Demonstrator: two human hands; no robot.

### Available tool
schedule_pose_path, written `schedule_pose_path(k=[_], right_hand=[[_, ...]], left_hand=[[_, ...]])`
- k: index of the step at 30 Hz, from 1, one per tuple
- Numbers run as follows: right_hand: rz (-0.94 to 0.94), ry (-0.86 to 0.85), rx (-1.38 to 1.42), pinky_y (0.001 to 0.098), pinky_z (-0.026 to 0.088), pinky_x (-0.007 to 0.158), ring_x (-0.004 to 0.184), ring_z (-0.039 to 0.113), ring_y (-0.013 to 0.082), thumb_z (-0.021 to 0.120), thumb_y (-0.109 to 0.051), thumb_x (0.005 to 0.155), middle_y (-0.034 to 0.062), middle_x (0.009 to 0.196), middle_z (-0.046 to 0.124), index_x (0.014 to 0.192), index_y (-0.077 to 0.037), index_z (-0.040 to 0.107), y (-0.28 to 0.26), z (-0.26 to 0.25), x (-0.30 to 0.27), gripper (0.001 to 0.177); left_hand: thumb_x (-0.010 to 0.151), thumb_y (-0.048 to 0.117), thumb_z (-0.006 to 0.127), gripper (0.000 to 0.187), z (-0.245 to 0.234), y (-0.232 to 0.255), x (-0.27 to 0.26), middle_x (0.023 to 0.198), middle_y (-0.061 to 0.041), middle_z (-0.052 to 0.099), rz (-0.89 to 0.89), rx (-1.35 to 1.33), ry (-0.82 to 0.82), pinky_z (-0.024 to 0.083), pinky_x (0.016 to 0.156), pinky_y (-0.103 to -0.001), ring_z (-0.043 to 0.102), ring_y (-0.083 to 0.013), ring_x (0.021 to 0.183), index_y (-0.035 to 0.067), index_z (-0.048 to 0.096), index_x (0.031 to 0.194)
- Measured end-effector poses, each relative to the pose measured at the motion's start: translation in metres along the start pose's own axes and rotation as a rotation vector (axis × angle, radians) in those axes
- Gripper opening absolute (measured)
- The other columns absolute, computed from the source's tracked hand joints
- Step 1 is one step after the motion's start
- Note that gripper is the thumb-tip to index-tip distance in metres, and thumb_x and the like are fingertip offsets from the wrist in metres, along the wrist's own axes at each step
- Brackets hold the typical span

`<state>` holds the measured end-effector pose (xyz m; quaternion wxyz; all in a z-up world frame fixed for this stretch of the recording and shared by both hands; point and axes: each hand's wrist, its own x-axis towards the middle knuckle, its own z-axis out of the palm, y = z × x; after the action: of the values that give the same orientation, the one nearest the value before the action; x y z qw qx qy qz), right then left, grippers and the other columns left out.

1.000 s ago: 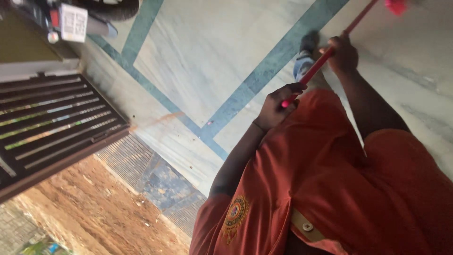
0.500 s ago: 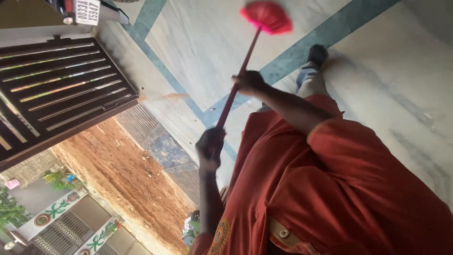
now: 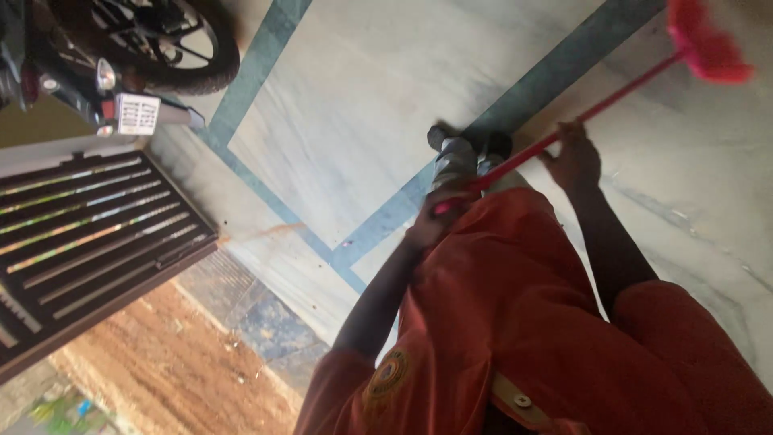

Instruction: Sweeping a tiled floor with a broom.

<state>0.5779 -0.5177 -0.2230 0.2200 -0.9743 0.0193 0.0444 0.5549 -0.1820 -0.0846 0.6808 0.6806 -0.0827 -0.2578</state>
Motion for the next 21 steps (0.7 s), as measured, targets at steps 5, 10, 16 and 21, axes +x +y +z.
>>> schedule_pose_path(k=[5, 10, 16, 21], right_hand=[[0.098, 0.253, -0.049, 0.0508, 0.051, 0.105, 0.127, 0.056, 0.0445, 0.084, -0.065, 0.080, 0.0311, 0.133, 0.057, 0.130, 0.005, 0.059, 0.086, 0.073, 0.042, 0.090], [0.029, 0.189, 0.340, 0.0459, 0.053, 0.092, 0.104, 0.062, 0.0388, 0.096, -0.055, 0.057, 0.0211, 0.112, 0.061, 0.113, 0.000, 0.062, 0.036, 0.151, 0.111, 0.085], [-0.126, -0.204, 0.348, 0.0431, 0.055, 0.080, 0.095, 0.064, 0.0341, 0.094, -0.052, 0.065, 0.0195, 0.106, 0.061, 0.094, -0.006, 0.061, -0.190, 0.192, 0.170, 0.063], [-0.673, -0.276, 0.314, 0.0448, 0.057, 0.066, 0.080, 0.070, 0.0321, 0.076, -0.034, 0.083, 0.0060, 0.108, 0.066, 0.091, -0.014, 0.061, -0.321, 0.137, 0.158, 0.026]], left_hand=[[0.097, 0.000, 0.061, 0.028, 0.059, -0.012, 0.116, 0.139, -0.014, 0.065, 0.265, -0.049, -0.063, 0.048, 0.109, -0.036, 0.061, -0.0240, 0.129, 0.006, 0.070, 0.123], [0.095, 0.007, 0.065, 0.025, 0.004, 0.051, 0.108, 0.122, -0.019, 0.072, 0.161, 0.211, -0.046, 0.054, 0.100, -0.037, 0.070, -0.0317, 0.114, 0.004, 0.069, 0.120], [0.085, 0.001, 0.066, 0.040, -0.110, 0.126, 0.023, 0.128, -0.024, 0.068, 0.091, 0.508, 0.179, 0.055, 0.098, -0.040, 0.067, -0.0395, 0.116, 0.002, 0.064, 0.124], [0.082, -0.004, 0.055, 0.053, -0.160, 0.176, -0.053, 0.116, -0.015, 0.072, -0.133, 0.193, 0.390, 0.059, 0.090, -0.037, 0.074, -0.0268, 0.103, 0.000, 0.061, 0.134]])
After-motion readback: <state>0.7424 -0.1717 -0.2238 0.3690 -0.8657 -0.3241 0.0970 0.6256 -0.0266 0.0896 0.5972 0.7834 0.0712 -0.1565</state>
